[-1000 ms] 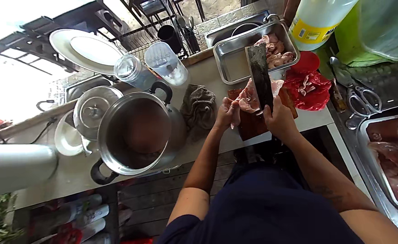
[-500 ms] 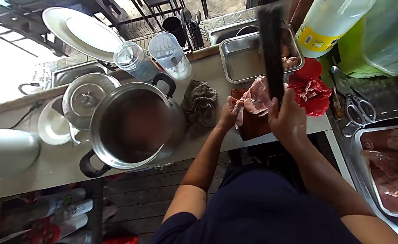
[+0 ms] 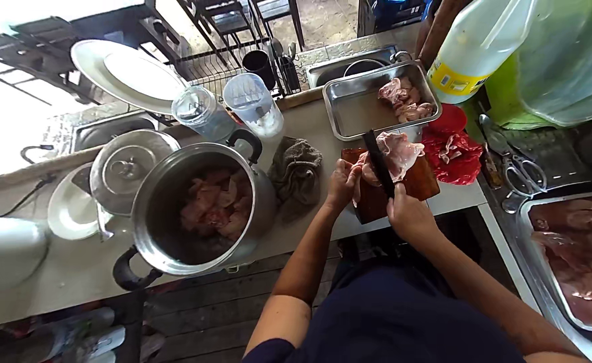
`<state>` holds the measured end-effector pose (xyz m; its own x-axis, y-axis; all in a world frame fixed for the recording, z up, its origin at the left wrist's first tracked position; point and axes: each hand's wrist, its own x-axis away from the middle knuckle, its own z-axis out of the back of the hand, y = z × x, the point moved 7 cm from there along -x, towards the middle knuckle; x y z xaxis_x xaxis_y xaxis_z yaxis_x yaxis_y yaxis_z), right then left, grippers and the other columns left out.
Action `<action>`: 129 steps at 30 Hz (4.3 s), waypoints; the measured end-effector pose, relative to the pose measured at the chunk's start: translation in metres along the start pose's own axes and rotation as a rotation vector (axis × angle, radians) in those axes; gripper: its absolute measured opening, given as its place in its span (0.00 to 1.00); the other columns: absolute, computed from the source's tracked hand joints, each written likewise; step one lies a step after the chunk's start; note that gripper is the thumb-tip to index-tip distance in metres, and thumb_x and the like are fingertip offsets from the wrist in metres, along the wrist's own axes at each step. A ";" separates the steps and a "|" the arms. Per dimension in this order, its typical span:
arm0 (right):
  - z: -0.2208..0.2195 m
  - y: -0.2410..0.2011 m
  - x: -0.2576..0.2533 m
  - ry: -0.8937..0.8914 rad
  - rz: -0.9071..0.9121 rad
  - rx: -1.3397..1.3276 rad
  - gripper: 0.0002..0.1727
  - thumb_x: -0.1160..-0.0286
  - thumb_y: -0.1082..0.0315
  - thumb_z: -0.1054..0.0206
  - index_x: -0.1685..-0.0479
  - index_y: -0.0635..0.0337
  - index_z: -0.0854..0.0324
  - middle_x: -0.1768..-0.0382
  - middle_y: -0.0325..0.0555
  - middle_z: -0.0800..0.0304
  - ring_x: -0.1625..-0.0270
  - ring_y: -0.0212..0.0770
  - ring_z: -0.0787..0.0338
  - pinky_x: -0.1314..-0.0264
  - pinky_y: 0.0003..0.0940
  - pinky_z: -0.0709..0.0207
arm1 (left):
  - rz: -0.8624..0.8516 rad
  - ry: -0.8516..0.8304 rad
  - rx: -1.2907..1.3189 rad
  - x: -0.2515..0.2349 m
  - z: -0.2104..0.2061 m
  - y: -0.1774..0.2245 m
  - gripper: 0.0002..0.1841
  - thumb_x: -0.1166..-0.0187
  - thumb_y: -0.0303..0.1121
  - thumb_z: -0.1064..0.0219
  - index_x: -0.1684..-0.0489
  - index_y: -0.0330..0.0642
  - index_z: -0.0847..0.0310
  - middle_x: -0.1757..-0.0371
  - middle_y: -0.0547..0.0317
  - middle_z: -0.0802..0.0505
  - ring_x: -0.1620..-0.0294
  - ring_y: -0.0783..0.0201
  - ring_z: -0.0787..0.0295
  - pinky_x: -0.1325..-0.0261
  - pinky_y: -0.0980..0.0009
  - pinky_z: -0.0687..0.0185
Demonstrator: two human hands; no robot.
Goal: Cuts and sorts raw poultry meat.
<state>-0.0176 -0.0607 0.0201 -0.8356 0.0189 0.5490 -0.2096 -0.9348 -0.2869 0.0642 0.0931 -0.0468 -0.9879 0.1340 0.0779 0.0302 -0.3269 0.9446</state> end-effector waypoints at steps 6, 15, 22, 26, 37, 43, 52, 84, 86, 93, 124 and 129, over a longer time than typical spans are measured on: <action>0.008 -0.023 -0.021 0.012 -0.018 0.047 0.25 0.07 0.65 0.58 0.16 0.68 0.41 0.44 0.66 0.11 0.36 0.63 0.10 0.37 0.59 0.20 | -0.046 -0.130 -0.051 -0.005 -0.001 0.006 0.09 0.11 0.32 0.39 0.48 0.34 0.28 0.60 0.45 0.11 0.63 0.57 0.13 0.55 0.56 0.16; -0.005 0.058 -0.050 -0.074 0.179 -1.115 0.12 0.04 0.68 0.52 0.34 0.64 0.34 0.82 0.38 0.31 0.88 0.28 0.28 0.82 0.21 0.25 | 0.083 -0.142 0.122 -0.002 0.013 -0.013 0.11 0.14 0.32 0.35 0.40 0.38 0.24 0.65 0.57 0.13 0.72 0.72 0.20 0.66 0.73 0.20; 0.011 0.088 -0.022 0.219 0.190 -0.881 0.17 0.09 0.70 0.49 0.29 0.72 0.32 0.75 0.48 0.19 0.77 0.35 0.15 0.66 0.33 0.15 | 0.182 -0.317 -0.254 -0.031 0.005 0.030 0.20 0.20 0.23 0.38 0.31 0.26 0.29 0.46 0.35 0.11 0.47 0.50 0.13 0.39 0.50 0.19; 0.010 0.096 -0.019 0.233 0.200 -0.917 0.18 0.09 0.71 0.49 0.28 0.72 0.32 0.67 0.51 0.15 0.72 0.36 0.12 0.62 0.33 0.15 | 0.038 -0.244 -0.157 -0.047 0.007 0.074 0.18 0.18 0.22 0.39 0.32 0.28 0.29 0.49 0.41 0.10 0.58 0.57 0.10 0.51 0.57 0.11; 0.004 0.113 -0.018 0.276 0.240 -0.898 0.18 0.10 0.71 0.48 0.30 0.73 0.30 0.70 0.52 0.18 0.74 0.39 0.17 0.63 0.39 0.18 | -0.530 -0.162 -0.725 -0.010 -0.009 0.099 0.10 0.19 0.19 0.38 0.46 0.27 0.16 0.37 0.30 0.15 0.37 0.34 0.15 0.34 0.38 0.20; 0.014 0.088 -0.020 0.270 0.307 -0.636 0.14 0.11 0.69 0.46 0.40 0.72 0.25 0.65 0.63 0.15 0.59 0.60 0.11 0.52 0.61 0.21 | -0.319 -0.094 -0.780 0.005 -0.006 0.083 0.17 0.23 0.15 0.36 0.37 0.30 0.22 0.30 0.31 0.17 0.37 0.34 0.12 0.37 0.40 0.16; 0.058 0.067 -0.015 0.433 0.348 -0.531 0.18 0.06 0.63 0.49 0.33 0.69 0.28 0.64 0.64 0.13 0.60 0.63 0.08 0.55 0.62 0.17 | 0.148 -0.077 -0.007 -0.019 -0.003 0.053 0.14 0.19 0.23 0.42 0.38 0.31 0.25 0.60 0.52 0.12 0.67 0.68 0.17 0.61 0.68 0.17; -0.004 0.039 0.001 0.089 0.153 -0.236 0.17 0.07 0.64 0.54 0.38 0.69 0.29 0.63 0.62 0.13 0.50 0.63 0.08 0.50 0.59 0.19 | -0.255 -0.060 -0.524 0.025 -0.026 0.023 0.17 0.21 0.25 0.36 0.35 0.31 0.21 0.35 0.32 0.16 0.33 0.36 0.19 0.30 0.36 0.31; -0.006 0.037 0.001 0.102 0.141 -0.224 0.16 0.07 0.64 0.54 0.40 0.69 0.29 0.65 0.61 0.13 0.51 0.62 0.08 0.52 0.58 0.19 | -0.229 -0.039 -0.534 0.024 -0.025 0.021 0.19 0.23 0.26 0.34 0.36 0.28 0.24 0.42 0.32 0.13 0.38 0.37 0.16 0.32 0.37 0.30; -0.010 0.062 -0.012 0.243 0.186 -0.450 0.18 0.10 0.65 0.49 0.38 0.74 0.26 0.71 0.61 0.16 0.66 0.59 0.11 0.59 0.59 0.20 | -0.167 -0.010 -0.503 0.028 -0.026 0.019 0.16 0.16 0.30 0.39 0.33 0.34 0.26 0.37 0.36 0.16 0.33 0.37 0.22 0.27 0.37 0.36; -0.007 0.042 0.023 0.417 0.165 -0.129 0.24 0.14 0.64 0.52 0.37 0.78 0.23 0.72 0.61 0.12 0.69 0.61 0.08 0.68 0.56 0.18 | -0.086 -0.009 -0.640 0.023 -0.028 0.021 0.14 0.18 0.32 0.37 0.45 0.29 0.17 0.48 0.34 0.13 0.43 0.35 0.14 0.43 0.42 0.21; -0.003 0.035 0.029 0.363 0.103 -0.023 0.24 0.13 0.65 0.51 0.33 0.79 0.25 0.69 0.65 0.10 0.65 0.67 0.06 0.65 0.60 0.17 | -0.058 -0.046 -0.619 0.021 -0.028 0.019 0.14 0.19 0.32 0.35 0.46 0.30 0.17 0.47 0.35 0.13 0.43 0.36 0.14 0.42 0.42 0.21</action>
<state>-0.0506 -0.0919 0.0238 -0.9776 0.0535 0.2034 -0.1229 -0.9301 -0.3460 0.0395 0.0638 -0.0365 -0.9773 0.2033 0.0591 -0.1303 -0.7976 0.5889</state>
